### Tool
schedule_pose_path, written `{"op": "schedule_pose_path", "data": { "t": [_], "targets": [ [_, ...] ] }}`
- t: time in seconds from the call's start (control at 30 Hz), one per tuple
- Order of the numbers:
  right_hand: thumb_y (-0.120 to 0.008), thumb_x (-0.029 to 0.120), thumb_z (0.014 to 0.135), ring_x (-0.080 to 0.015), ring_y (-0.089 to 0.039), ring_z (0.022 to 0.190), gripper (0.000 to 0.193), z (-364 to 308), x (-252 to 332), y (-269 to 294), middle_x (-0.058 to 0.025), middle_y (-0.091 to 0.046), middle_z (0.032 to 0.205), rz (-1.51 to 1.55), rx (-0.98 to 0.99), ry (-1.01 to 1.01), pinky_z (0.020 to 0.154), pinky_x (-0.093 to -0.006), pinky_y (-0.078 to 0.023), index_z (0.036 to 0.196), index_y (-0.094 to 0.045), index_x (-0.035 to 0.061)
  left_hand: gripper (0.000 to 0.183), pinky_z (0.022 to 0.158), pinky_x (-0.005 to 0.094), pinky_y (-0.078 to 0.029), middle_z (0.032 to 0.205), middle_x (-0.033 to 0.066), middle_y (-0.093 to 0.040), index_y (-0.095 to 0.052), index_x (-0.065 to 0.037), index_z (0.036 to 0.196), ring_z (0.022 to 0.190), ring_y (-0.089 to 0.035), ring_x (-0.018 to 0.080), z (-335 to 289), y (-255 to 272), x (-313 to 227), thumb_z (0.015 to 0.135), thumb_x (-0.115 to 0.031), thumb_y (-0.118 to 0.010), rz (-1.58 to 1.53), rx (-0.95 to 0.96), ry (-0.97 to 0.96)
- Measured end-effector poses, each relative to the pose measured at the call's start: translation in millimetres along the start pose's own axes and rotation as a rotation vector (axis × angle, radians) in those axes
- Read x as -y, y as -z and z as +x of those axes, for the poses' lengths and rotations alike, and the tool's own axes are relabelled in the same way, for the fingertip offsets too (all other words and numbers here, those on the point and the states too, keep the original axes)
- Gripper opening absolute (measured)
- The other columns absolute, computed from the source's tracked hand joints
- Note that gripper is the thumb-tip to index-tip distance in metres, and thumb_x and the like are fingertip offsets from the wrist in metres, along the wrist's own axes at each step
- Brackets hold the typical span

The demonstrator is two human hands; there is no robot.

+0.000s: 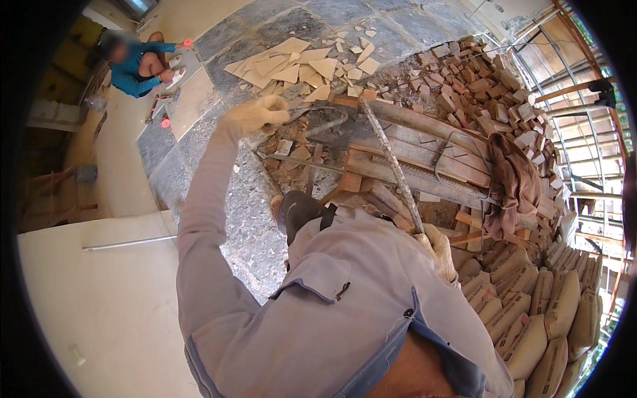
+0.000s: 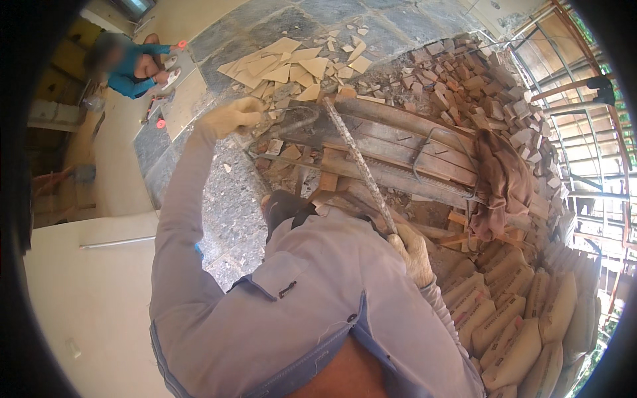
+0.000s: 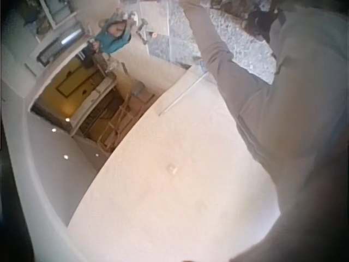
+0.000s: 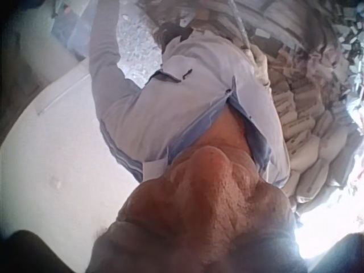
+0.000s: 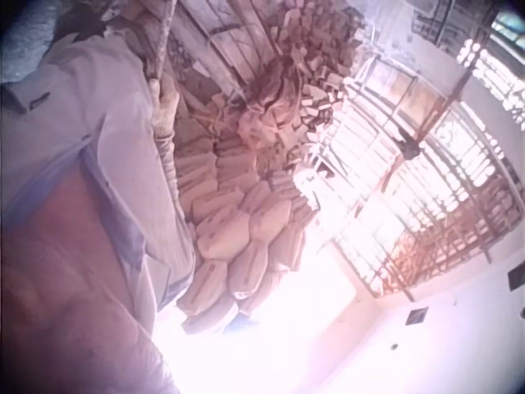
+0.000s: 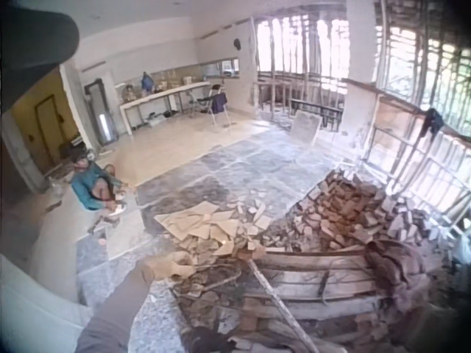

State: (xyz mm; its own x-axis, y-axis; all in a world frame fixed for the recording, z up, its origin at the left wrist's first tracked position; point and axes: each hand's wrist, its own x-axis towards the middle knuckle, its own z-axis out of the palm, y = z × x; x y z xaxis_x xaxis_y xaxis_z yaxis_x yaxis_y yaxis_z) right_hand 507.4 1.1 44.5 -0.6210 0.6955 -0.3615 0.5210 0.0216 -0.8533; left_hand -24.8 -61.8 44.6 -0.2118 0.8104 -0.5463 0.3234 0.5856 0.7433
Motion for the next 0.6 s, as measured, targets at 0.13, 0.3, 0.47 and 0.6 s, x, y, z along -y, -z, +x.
{"op": "schedule_pose_path", "data": {
  "t": [0.13,0.3,0.47,0.6],
  "targets": [
    [-0.058,0.035,0.102,-0.0174,-0.059,0.081,0.042,6,5,0,-0.0095,-0.067,0.085,0.048,0.013,0.007,0.073,-0.037,-0.05,0.108,-0.066,-0.0054,0.052,0.087,0.0396,-0.05,0.104,0.0136,-0.07,-0.063,-0.005,0.137,0.101,-0.065,0.0221,20,-27,-23,0.099,-0.04,-0.064,0.152,-0.194,0.119],
    [-0.054,0.029,0.1,-0.0233,-0.062,0.085,0.04,4,4,-3,-0.018,-0.069,0.09,-0.018,-0.017,-0.003,0.078,-0.0415,-0.051,0.112,-0.067,-0.0072,0.036,0.052,0.0281,-0.034,0.077,-0.0032,-0.053,-0.07,-0.011,0.116,0.06,-0.044,0.0093,36,-6,-25,0.105,-0.044,-0.062,-0.29,-0.22,0.079],
    [-0.056,0.035,0.103,-0.0236,-0.064,0.087,0.045,4,-9,-19,-0.0175,-0.069,0.092,0.115,-0.049,0.016,0.08,-0.0409,-0.052,0.113,-0.067,-0.0074,0.028,0.046,0.027,-0.019,0.067,-0.0098,-0.036,-0.066,-0.014,0.108,0.051,-0.028,0.0059,57,14,-12,0.106,-0.042,-0.06,-0.318,-0.207,0.036],
    [-0.055,0.035,0.105,-0.0245,-0.064,0.088,0.045,6,-6,-33,-0.0172,-0.069,0.094,0.219,-0.035,0.013,0.082,-0.0408,-0.051,0.114,-0.067,-0.0072,0.027,0.045,0.0275,-0.019,0.065,-0.0104,-0.035,-0.065,-0.014,0.107,0.05,-0.028,0.0062,77,20,-4,0.107,-0.041,-0.06,-0.393,-0.07,0.008]
  ]
}}
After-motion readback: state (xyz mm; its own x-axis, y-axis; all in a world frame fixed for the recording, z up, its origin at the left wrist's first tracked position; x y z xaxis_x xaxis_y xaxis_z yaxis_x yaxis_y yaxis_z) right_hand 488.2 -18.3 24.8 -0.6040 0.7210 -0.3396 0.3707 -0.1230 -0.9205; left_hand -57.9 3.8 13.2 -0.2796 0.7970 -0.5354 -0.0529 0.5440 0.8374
